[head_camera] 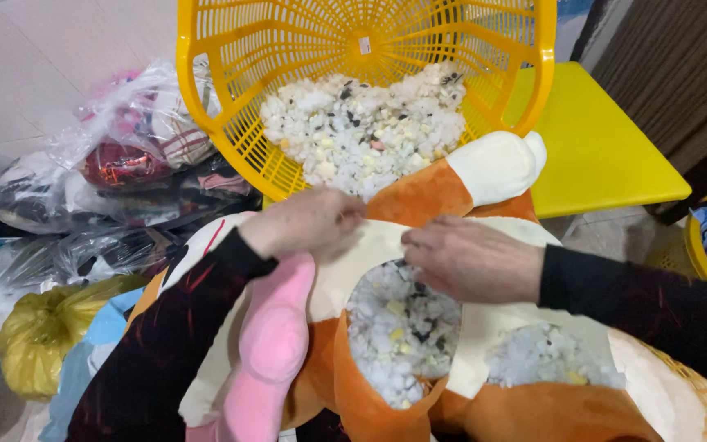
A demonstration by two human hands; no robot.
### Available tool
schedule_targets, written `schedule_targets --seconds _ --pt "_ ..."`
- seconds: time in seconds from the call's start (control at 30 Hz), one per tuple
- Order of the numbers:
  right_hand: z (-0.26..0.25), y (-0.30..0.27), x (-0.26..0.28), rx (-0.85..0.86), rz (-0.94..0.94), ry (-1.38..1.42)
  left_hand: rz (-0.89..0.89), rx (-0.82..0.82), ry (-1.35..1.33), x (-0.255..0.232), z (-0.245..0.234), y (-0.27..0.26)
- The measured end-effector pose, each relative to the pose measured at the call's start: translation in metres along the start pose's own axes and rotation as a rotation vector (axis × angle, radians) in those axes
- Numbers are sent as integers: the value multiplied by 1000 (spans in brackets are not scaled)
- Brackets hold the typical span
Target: The person repeatedly scoops white stuffing from a yellow basket and packs it into an opening in a large plush toy. They press and distribute the stuffing inside the toy's body throughout the clip.
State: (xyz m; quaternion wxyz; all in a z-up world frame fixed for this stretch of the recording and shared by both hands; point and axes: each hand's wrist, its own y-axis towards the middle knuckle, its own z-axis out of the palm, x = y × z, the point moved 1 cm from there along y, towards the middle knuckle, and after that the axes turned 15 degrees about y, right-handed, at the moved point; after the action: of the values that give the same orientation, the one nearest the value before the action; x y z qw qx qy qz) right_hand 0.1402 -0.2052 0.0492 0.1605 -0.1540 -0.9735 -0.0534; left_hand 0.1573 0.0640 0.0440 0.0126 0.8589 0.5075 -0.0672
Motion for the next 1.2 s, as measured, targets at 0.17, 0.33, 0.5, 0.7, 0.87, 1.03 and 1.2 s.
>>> schedule_targets --seconds 0.17,0.33,0.5,0.7,0.87,1.03,1.2 --pt "-25 72 -75 -250 26 -102 -42 -40 306 90 34 100" --pt "16 103 -138 -430 221 49 -337 113 424 108 121 147" --pt "36 92 -170 -448 346 192 -297 38 396 137 151 162" --pt "31 85 -163 -485 349 232 -186 -313 156 142 91 140" --pt "27 88 -157 -608 263 283 -147 -401 37 105 32 106" --pt "18 98 -161 -644 147 647 -214 -408 -83 78 -5 99" --pt "0 84 -139 -507 273 1361 -56 -424 -777 51 -29 93"
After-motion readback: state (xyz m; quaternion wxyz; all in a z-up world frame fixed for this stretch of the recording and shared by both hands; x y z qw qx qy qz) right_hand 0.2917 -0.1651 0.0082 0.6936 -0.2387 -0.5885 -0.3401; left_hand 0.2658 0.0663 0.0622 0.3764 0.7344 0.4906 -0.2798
